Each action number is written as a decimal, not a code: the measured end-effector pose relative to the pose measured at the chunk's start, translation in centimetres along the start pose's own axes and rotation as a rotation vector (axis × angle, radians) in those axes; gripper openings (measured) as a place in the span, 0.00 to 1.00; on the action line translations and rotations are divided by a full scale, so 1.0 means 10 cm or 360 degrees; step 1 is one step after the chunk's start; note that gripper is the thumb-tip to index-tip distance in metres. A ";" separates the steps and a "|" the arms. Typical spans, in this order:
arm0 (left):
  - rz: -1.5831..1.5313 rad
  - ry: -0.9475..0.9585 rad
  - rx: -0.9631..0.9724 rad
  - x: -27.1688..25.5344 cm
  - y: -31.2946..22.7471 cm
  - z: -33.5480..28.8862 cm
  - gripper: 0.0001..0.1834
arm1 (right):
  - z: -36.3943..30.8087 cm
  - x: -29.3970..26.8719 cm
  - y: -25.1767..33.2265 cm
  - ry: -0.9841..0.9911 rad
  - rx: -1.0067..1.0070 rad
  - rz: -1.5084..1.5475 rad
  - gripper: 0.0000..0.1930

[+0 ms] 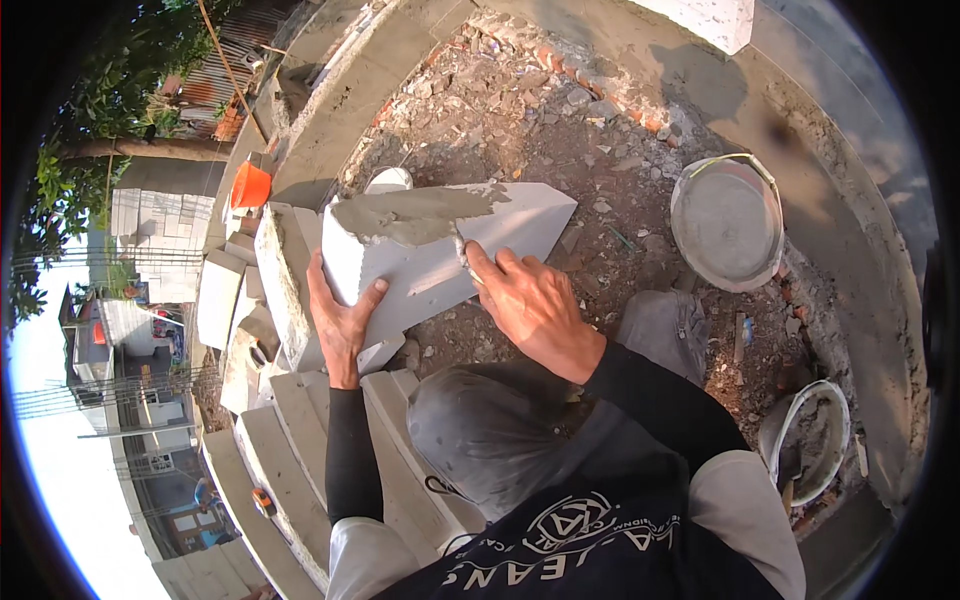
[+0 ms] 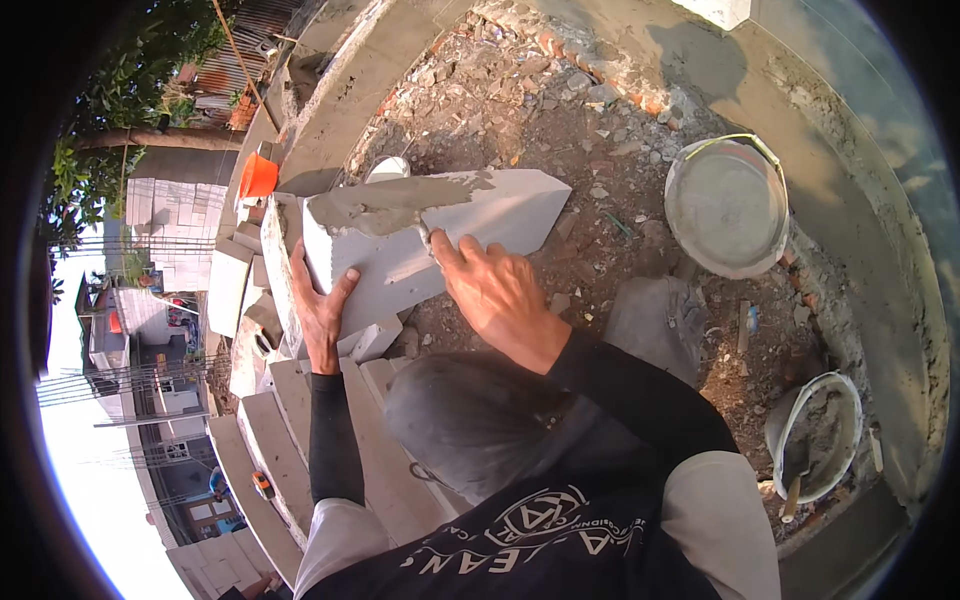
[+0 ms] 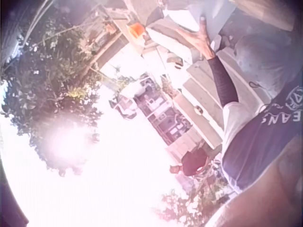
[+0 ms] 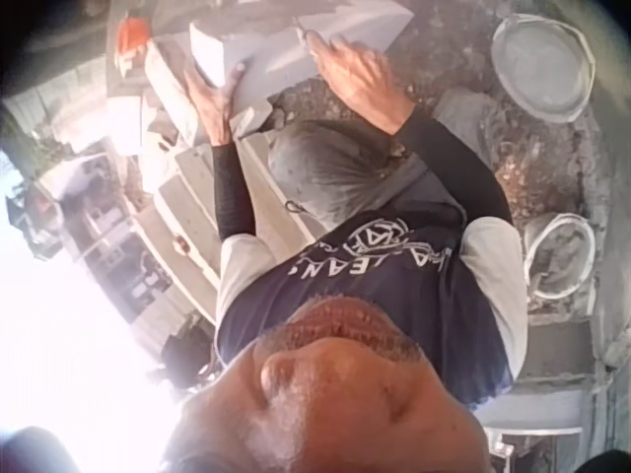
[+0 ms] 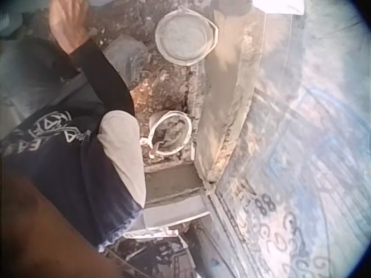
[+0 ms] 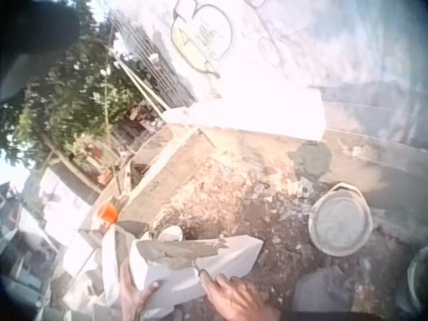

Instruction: The person taps and aligns a concrete block on a wall using a hammer, then applies mortar onto another block using a trowel.

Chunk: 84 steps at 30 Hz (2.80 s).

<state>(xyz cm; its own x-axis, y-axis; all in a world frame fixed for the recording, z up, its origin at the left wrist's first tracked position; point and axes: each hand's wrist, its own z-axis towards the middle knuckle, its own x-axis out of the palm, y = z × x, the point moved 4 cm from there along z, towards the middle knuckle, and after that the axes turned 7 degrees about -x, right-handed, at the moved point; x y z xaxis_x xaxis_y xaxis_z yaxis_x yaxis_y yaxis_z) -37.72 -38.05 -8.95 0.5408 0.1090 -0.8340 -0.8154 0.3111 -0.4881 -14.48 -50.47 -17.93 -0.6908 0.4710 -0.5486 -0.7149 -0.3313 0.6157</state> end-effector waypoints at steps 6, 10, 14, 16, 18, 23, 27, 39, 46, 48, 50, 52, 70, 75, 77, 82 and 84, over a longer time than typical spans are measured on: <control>0.0004 -0.0021 -0.0078 -0.02 0.11 -0.06 0.57 | -0.25 0.41 -0.78 0.0247 0.0173 -0.0193 0.20; -0.0025 -0.0008 -0.0100 -0.02 0.16 -0.04 0.57 | -0.47 0.71 -1.37 0.0492 0.0374 -0.0351 0.19; -0.0007 -0.0020 -0.0081 -0.01 0.16 -0.01 0.57 | -0.92 0.60 -1.61 0.0567 0.0577 -0.0363 0.21; 0.0007 -0.0023 -0.0112 0.00 0.16 0.01 0.58 | -1.07 0.46 -1.64 0.0546 0.0627 -0.0363 0.22; -0.0004 -0.0029 -0.0047 0.00 0.13 0.01 0.58 | -1.07 0.37 -1.68 0.0570 0.0690 -0.0357 0.22; 0.0012 -0.0029 0.0020 0.00 0.09 0.06 0.57 | -0.54 0.63 -1.83 0.0171 0.1451 0.2055 0.22; -0.0013 -0.0026 0.0064 0.01 0.08 0.09 0.56 | -0.30 0.90 -1.60 0.0294 0.1501 0.3419 0.22; 0.0005 -0.0070 0.0033 -0.01 0.19 0.07 0.55 | -1.03 -0.09 -1.29 0.0621 0.0861 0.0601 0.18; -0.0037 -0.0042 -0.0004 0.00 0.19 0.09 0.56 | -0.79 0.50 -1.45 0.0328 0.0393 -0.0341 0.22; -0.0063 -0.0044 0.0020 0.00 0.20 0.10 0.56 | -0.84 0.65 -1.64 0.0490 0.0574 -0.0352 0.22; -0.0090 -0.0014 -0.0054 0.00 0.24 0.11 0.56 | -0.89 0.63 -1.73 0.0511 0.0565 -0.0350 0.19; -0.0090 -0.0011 -0.0009 0.00 0.26 0.12 0.54 | -0.94 0.43 -1.79 0.0517 0.0576 -0.0378 0.16; 0.0063 -0.0039 0.0133 0.03 0.26 0.11 0.51 | -2.23 -1.37 -3.17 0.0340 0.2200 0.0860 0.20; 0.0074 -0.0022 0.0123 0.02 0.25 0.11 0.52 | -2.58 -1.54 -2.85 -0.0095 0.2312 0.1167 0.19; 0.0147 -0.0044 0.0091 0.01 0.28 0.13 0.53 | -2.70 -1.60 -2.64 -0.0261 0.2119 0.1310 0.19; 0.0120 0.0020 0.0077 -0.04 0.34 0.14 0.54 | -2.38 -1.28 -2.43 -0.0310 0.1933 0.1121 0.21; 0.0047 0.0050 0.0042 -0.04 0.39 0.12 0.55 | -2.09 -1.04 -2.40 -0.0240 0.1835 0.1225 0.21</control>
<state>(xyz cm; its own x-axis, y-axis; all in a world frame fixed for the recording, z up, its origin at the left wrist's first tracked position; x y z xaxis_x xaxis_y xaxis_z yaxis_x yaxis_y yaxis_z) -40.86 -35.77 -10.15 0.5098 0.0891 -0.8557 -0.8250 0.3329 -0.4568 7.65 -64.51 -38.83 -0.7941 0.5871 0.1569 0.3769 0.2734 0.8850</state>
